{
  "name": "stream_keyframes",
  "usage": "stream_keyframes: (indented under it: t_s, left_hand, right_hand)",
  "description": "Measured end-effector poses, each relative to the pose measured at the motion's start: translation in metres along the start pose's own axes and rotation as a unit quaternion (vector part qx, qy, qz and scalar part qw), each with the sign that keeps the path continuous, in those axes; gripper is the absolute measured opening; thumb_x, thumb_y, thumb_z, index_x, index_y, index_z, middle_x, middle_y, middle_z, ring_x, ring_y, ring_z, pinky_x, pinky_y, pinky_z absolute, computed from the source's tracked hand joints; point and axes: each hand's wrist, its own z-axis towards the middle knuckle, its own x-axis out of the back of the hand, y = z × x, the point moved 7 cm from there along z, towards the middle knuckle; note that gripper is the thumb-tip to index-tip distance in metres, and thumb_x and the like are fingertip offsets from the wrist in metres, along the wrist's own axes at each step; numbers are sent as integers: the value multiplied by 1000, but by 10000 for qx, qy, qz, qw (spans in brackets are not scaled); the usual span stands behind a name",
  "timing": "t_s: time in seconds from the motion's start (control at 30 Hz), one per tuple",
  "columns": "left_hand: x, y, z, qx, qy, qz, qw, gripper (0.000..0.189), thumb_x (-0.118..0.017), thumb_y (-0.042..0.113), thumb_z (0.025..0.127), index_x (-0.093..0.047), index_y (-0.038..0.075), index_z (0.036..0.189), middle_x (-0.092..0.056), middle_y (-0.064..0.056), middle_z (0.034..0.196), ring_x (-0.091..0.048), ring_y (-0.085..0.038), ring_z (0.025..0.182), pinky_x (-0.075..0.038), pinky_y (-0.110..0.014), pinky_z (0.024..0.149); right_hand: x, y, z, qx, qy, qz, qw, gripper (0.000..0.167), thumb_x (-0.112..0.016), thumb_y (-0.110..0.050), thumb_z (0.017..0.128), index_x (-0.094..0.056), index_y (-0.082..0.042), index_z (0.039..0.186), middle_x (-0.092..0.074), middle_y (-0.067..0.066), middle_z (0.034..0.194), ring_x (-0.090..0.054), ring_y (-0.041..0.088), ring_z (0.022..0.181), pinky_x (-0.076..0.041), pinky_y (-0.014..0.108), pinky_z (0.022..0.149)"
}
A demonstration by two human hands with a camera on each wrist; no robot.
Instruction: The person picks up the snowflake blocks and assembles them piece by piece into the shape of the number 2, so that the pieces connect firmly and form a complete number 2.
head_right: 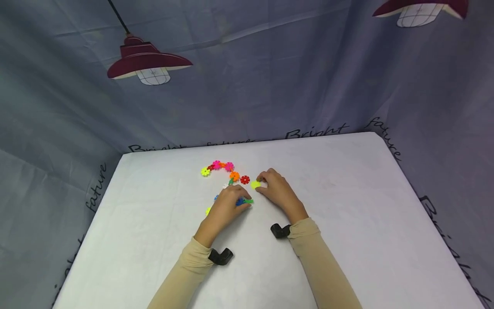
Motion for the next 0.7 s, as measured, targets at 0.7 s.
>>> stream_keyframes:
  t_s: [0.7]
  left_hand:
    - [3,-5,-1,85,416,-271,9987,5,-86,14,85,-82,12,88,-73,1,81,-68,-14,81,-52,-36,84]
  right_hand:
    - [-20,19,-34,-1298,-1366,3575,9147,38,-68,-9,97,-63,15,126,-79,13,91,-76,12,76,-62,25,69]
